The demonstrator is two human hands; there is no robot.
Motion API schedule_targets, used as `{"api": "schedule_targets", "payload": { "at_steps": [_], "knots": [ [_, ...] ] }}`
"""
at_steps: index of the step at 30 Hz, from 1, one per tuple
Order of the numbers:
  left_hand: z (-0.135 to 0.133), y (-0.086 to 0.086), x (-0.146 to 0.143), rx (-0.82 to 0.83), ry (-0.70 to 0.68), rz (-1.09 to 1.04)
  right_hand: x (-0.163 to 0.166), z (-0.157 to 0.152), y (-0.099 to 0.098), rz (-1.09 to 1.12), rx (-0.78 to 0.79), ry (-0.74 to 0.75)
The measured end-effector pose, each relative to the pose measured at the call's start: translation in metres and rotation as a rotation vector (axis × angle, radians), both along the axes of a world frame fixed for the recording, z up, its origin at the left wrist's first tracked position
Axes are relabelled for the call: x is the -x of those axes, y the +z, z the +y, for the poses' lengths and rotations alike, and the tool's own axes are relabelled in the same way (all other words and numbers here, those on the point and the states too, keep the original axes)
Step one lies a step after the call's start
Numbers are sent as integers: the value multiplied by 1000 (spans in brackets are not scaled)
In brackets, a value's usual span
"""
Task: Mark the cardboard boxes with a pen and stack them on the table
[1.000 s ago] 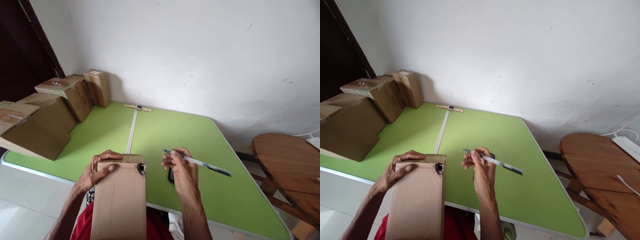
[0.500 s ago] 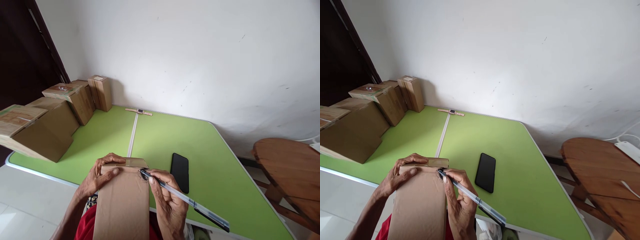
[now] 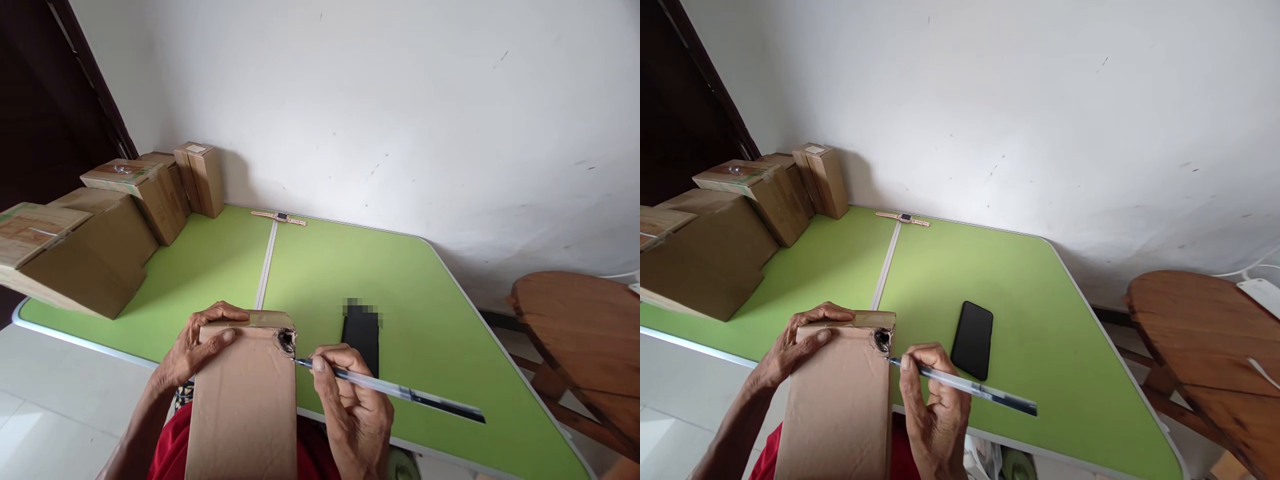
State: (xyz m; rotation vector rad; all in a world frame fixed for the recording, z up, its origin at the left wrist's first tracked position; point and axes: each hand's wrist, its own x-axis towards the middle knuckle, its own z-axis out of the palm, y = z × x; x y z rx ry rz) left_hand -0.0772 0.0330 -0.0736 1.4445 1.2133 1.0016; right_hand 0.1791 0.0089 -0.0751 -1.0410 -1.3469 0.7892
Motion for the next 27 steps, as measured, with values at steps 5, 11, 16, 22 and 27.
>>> {"api": "schedule_targets", "payload": {
  "at_steps": [5,11,16,22,27],
  "knots": [
    [0,-1,1,-4,-5,-4,-16,19,2,-11,63,-132],
    [-5,-1,4,44,24,-10,-35,114,-14,-772,585,-64],
    [-6,-4,5,64,52,-11,-23,157,-39,-951,785,-76],
    [-3,-4,5,62,30,-16,-17,145,-36,-1033,843,-117],
    [-5,0,4,76,57,-24,-41,101,-26,-1092,805,-327]
  ]
}}
